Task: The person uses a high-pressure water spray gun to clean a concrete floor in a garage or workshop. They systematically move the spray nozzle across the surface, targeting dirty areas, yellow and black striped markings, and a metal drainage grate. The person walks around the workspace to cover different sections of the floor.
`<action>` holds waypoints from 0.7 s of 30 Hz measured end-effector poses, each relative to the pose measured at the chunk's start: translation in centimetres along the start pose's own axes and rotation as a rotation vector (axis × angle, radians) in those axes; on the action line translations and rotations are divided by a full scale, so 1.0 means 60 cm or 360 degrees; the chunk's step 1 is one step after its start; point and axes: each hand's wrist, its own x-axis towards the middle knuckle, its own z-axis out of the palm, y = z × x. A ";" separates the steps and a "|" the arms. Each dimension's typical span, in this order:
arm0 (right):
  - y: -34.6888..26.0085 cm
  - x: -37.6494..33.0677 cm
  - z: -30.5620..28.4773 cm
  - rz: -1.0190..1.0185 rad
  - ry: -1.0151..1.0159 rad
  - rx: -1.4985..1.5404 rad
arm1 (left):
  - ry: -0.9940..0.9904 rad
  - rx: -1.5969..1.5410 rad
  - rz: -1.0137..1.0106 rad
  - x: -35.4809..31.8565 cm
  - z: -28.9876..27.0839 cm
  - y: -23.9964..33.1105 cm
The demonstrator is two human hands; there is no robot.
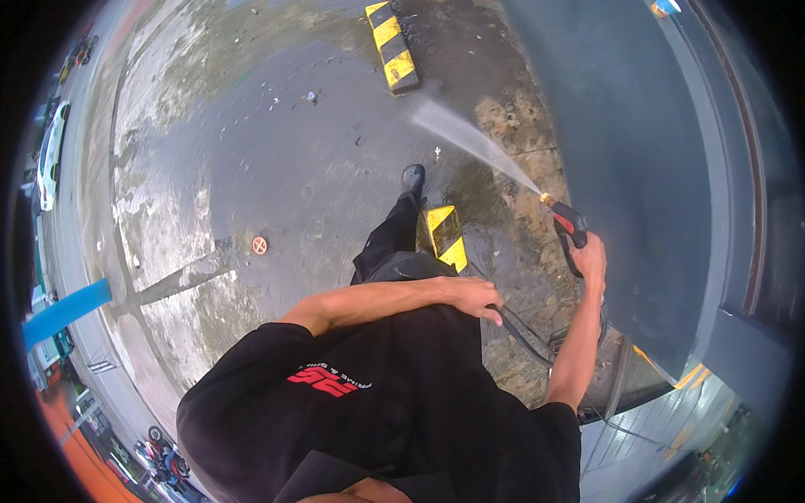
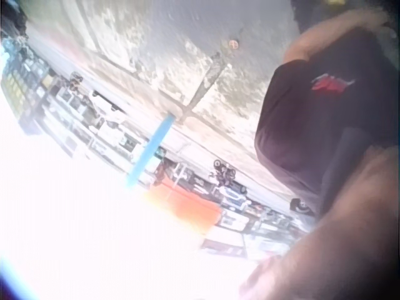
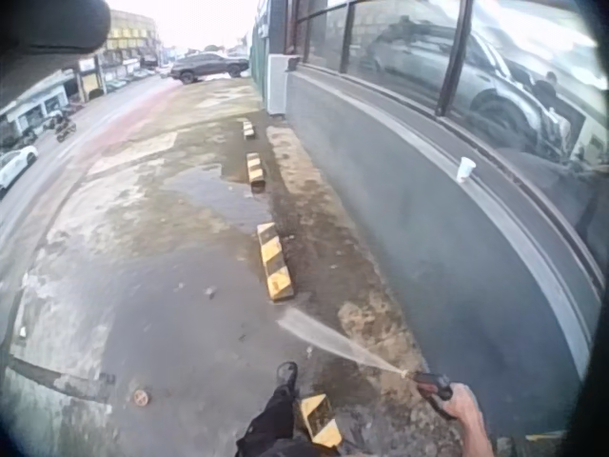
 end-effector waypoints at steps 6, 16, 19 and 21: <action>0.045 0.074 0.023 0.0358 -0.0012 0.0260 | -0.0240 -0.0039 0.0012 0.010 -0.146 -0.043; 0.021 0.149 -0.003 0.0631 0.0154 0.0198 | -0.0322 -0.0040 0.0141 0.024 -0.320 -0.087; 0.040 0.173 -0.001 0.0556 0.0349 -0.0009 | -0.0380 0.0006 0.0118 0.031 -0.368 -0.086; 0.041 0.196 0.006 0.0472 0.0351 0.0032 | -0.0387 0.0027 0.0147 0.038 -0.400 -0.080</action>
